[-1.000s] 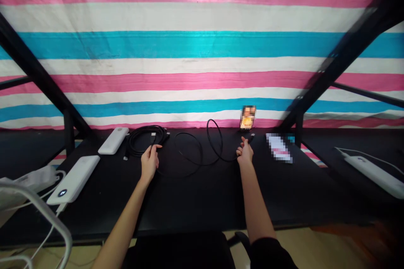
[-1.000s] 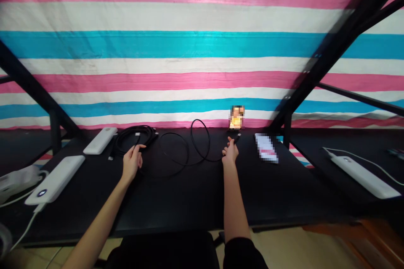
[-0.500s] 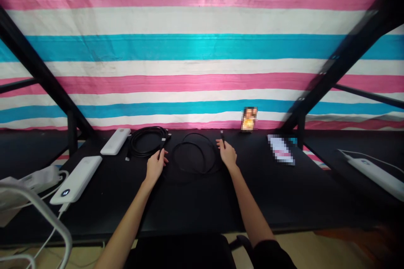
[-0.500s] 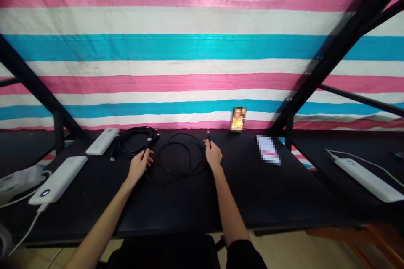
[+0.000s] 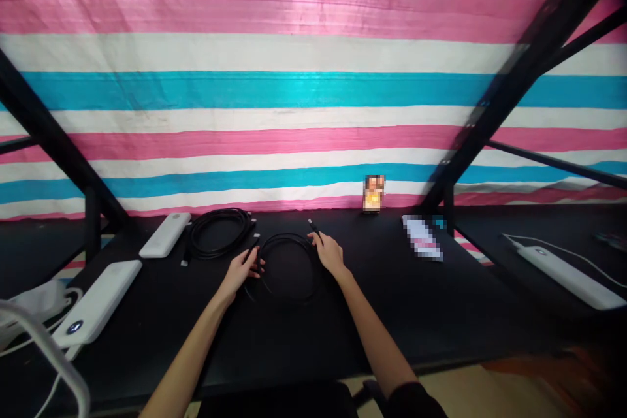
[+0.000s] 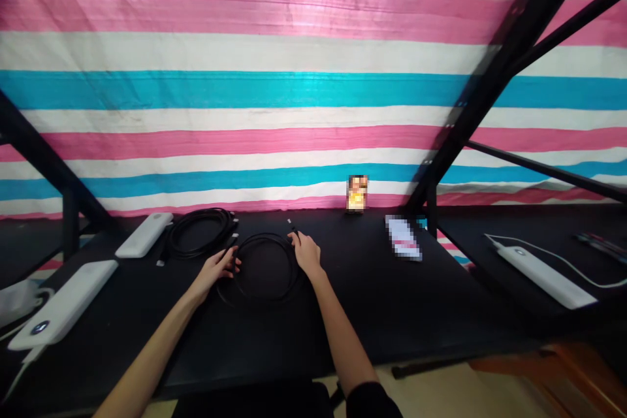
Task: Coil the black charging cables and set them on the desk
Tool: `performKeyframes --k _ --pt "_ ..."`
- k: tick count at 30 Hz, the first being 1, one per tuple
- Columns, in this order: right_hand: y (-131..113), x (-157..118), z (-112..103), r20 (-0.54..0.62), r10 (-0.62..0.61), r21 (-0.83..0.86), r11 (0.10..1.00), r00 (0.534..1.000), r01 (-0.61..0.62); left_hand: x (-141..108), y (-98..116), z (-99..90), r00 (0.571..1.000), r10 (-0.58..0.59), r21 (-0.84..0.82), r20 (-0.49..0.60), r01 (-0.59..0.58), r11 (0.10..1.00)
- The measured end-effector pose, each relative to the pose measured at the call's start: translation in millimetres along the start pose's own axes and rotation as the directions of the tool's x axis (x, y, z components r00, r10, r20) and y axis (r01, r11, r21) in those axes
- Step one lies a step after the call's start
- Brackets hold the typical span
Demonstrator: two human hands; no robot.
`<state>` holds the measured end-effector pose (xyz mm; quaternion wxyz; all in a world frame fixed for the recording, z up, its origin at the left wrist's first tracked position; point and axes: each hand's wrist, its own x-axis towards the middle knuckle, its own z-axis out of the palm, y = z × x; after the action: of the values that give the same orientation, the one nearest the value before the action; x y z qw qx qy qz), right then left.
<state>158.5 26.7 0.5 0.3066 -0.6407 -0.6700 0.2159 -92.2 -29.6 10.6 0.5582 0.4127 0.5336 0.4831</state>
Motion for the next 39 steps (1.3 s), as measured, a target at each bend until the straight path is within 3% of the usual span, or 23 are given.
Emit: performKeyframes --k 3,6,9,12,15,17,19,22,27,32,36,39 --pt "1 2 3 -0.027 0.018 0.205 0.979 0.999 -0.012 -4 4 4.6 0.998 -0.009 -0.058 0.069 0.013 0.998" --pt "0 5 11 -0.101 -0.008 0.467 0.883 0.995 0.054 -9 7 10.7 0.990 -0.006 -0.113 0.144 0.023 0.993" --pt "-6 4 21 -0.104 -0.042 0.592 0.801 0.994 0.095 -13 9 15.6 0.978 0.013 -0.156 0.209 0.020 0.988" --pt "-14 -1 26 -0.053 -0.113 0.627 0.770 0.992 0.121 -15 9 16.9 0.968 0.029 -0.177 0.251 0.017 0.984" --pt "-22 -7 25 0.118 -0.116 0.696 0.718 0.986 0.001 -14 7 15.7 0.961 0.036 -0.182 0.274 0.015 0.983" --pt "-27 -11 22 0.249 -0.102 0.704 0.702 0.963 -0.108 -13 5 14.9 0.956 0.030 -0.182 0.293 0.025 0.983" --pt "-32 -14 20 0.317 -0.129 0.679 0.723 0.939 -0.130 -13 3 14.4 0.943 0.009 -0.179 0.332 0.054 0.982" --pt "-38 -18 18 0.317 -0.186 0.658 0.749 0.930 -0.075 -14 4 14.0 0.908 -0.042 -0.162 0.418 0.121 0.979" --pt "-48 -24 13 0.350 -0.148 0.642 0.757 0.925 -0.122 -14 8 12.4 0.828 -0.104 -0.204 0.551 0.255 0.945" --pt "-52 -26 7 0.363 -0.149 0.617 0.778 0.920 -0.118 -15 8 11.4 0.823 -0.059 -0.228 0.565 0.224 0.947" --pt "-49 -25 3 0.466 -0.135 0.616 0.759 0.874 -0.211 -16 6 11.8 0.813 -0.060 -0.224 0.578 0.229 0.947" --pt "-47 -25 -1 0.551 -0.188 0.624 0.740 0.813 -0.253 -16 4 12.3 0.795 -0.046 -0.241 0.605 0.238 0.941"
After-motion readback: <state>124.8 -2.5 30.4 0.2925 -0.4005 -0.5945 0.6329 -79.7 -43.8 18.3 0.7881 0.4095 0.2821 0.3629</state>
